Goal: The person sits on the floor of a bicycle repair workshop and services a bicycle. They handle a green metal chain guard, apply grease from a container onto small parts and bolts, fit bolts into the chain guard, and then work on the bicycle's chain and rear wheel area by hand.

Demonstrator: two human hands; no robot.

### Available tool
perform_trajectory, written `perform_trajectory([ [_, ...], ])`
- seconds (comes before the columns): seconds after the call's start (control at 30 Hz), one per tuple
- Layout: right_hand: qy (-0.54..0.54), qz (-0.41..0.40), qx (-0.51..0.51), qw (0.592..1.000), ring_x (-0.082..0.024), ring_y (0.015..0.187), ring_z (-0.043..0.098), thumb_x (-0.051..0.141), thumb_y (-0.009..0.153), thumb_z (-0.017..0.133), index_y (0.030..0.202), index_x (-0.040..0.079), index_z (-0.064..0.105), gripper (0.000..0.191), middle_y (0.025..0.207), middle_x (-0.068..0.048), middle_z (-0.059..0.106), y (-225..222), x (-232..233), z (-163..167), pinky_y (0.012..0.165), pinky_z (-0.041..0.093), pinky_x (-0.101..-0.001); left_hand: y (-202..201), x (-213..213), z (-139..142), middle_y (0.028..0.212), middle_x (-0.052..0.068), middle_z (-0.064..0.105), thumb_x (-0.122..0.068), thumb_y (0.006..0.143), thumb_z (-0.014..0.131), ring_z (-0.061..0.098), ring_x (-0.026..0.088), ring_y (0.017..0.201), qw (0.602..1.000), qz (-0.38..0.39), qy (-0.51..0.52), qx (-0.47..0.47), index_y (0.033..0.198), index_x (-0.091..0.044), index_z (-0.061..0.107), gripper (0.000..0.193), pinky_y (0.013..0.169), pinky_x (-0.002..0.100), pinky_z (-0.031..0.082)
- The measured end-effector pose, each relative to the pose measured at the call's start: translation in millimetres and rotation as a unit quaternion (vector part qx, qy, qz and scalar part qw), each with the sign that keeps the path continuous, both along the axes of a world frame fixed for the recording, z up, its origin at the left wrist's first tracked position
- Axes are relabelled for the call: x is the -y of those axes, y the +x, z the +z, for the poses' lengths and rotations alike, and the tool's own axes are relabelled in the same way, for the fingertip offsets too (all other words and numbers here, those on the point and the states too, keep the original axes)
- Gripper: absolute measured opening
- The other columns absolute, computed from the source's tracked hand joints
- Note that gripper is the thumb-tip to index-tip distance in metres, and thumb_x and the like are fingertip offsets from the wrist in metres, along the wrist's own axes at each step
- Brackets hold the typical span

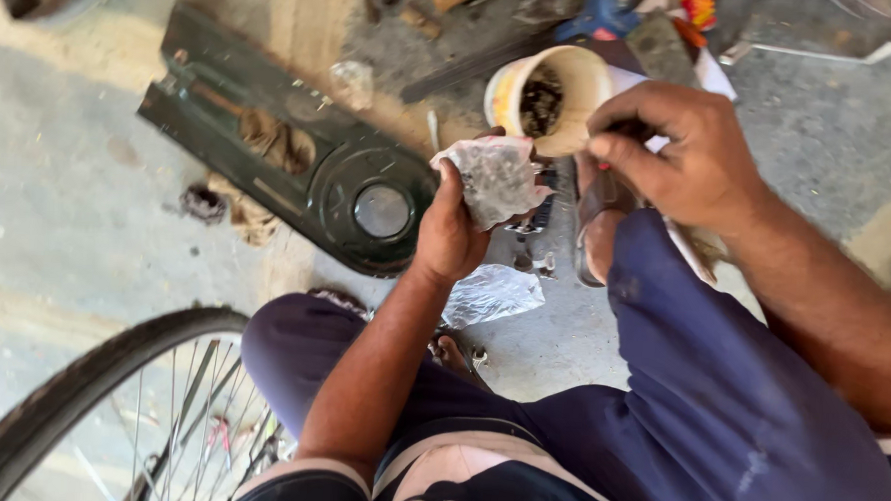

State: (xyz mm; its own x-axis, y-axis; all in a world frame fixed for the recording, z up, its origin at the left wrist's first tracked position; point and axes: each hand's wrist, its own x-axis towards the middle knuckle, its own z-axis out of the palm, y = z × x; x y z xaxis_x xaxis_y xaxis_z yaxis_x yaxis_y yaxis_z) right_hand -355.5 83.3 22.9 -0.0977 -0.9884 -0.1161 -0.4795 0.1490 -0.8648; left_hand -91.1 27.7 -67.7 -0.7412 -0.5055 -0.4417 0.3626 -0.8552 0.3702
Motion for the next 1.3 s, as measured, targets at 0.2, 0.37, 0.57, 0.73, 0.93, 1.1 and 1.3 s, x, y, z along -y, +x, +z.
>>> perform_trajectory([
  [0.2, -0.066, 0.095, -0.028, 0.993, -0.023, 0.109, 0.07, 0.02, 0.097, 0.077, 0.114, 0.006, 0.073, 0.022, 0.118, -0.011, 0.07, 41, 16, -5, 0.094, 0.058, -0.0355, 2, -3, -8, 0.146, 0.014, 0.057, -0.067, 0.105, 0.029, 0.061, 0.031, 0.129, 0.999, 0.017, 0.024, 0.029, 0.156, -0.01, 0.038, 0.078, 0.107, 0.053, 0.05],
  [0.37, -0.151, 0.139, -0.098, 0.974, -0.032, 0.121, 0.06, 0.016, 0.09, 0.079, 0.108, 0.008, 0.077, 0.02, 0.134, -0.013, 0.061, 68, 31, -5, 0.1, 0.053, -0.0425, 5, -10, -19, 0.141, 0.016, 0.063, -0.067, 0.111, 0.02, 0.06, 0.023, 0.129, 0.975, -0.071, -0.142, 0.158, 0.15, -0.001, 0.051, 0.082, 0.118, 0.041, 0.043],
  [0.57, -0.142, 0.167, -0.207, 0.953, -0.033, 0.12, 0.061, 0.014, 0.081, 0.083, 0.106, 0.004, 0.077, 0.027, 0.135, -0.017, 0.06, 79, 34, -12, 0.102, 0.053, -0.0449, 4, -14, -17, 0.144, 0.014, 0.056, -0.06, 0.109, 0.023, 0.053, 0.021, 0.135, 0.991, -0.031, -0.065, 0.116, 0.153, -0.001, 0.041, 0.076, 0.119, 0.04, 0.04],
  [0.73, -0.077, 0.144, -0.147, 0.976, -0.029, 0.114, 0.067, 0.013, 0.086, 0.083, 0.117, -0.001, 0.071, 0.036, 0.134, -0.016, 0.06, 81, 28, -20, 0.096, 0.057, -0.0392, 3, -16, -22, 0.145, 0.011, 0.055, -0.05, 0.11, 0.035, 0.054, 0.018, 0.134, 0.997, 0.014, -0.015, 0.078, 0.153, -0.004, 0.041, 0.063, 0.117, 0.037, 0.041],
  [0.93, -0.074, 0.136, -0.151, 0.976, -0.033, 0.115, 0.066, 0.013, 0.087, 0.083, 0.122, 0.0, 0.067, 0.041, 0.132, -0.018, 0.062, 75, 24, -27, 0.096, 0.057, -0.0415, 3, -25, -37, 0.133, 0.012, 0.064, -0.036, 0.115, 0.047, 0.061, 0.019, 0.121, 0.997, 0.059, 0.026, 0.043, 0.142, 0.002, 0.054, 0.047, 0.109, 0.037, 0.048],
  [1.1, -0.071, 0.124, -0.129, 0.981, -0.034, 0.121, 0.065, 0.011, 0.087, 0.083, 0.118, 0.003, 0.065, 0.036, 0.133, -0.016, 0.063, 78, 23, -29, 0.101, 0.056, -0.0429, 5, -26, -38, 0.13, 0.01, 0.065, -0.039, 0.115, 0.041, 0.062, 0.017, 0.118, 0.996, 0.062, 0.041, 0.041, 0.138, 0.001, 0.057, 0.049, 0.105, 0.036, 0.049],
  [1.3, -0.1, 0.14, -0.144, 0.974, -0.03, 0.11, 0.066, 0.008, 0.086, 0.082, 0.114, 0.005, 0.072, 0.031, 0.131, -0.015, 0.061, 85, 23, -28, 0.094, 0.056, -0.0422, 6, -24, -31, 0.129, 0.01, 0.066, -0.04, 0.115, 0.042, 0.062, 0.017, 0.118, 0.996, 0.07, 0.028, 0.052, 0.135, 0.002, 0.059, 0.05, 0.106, 0.035, 0.048],
])
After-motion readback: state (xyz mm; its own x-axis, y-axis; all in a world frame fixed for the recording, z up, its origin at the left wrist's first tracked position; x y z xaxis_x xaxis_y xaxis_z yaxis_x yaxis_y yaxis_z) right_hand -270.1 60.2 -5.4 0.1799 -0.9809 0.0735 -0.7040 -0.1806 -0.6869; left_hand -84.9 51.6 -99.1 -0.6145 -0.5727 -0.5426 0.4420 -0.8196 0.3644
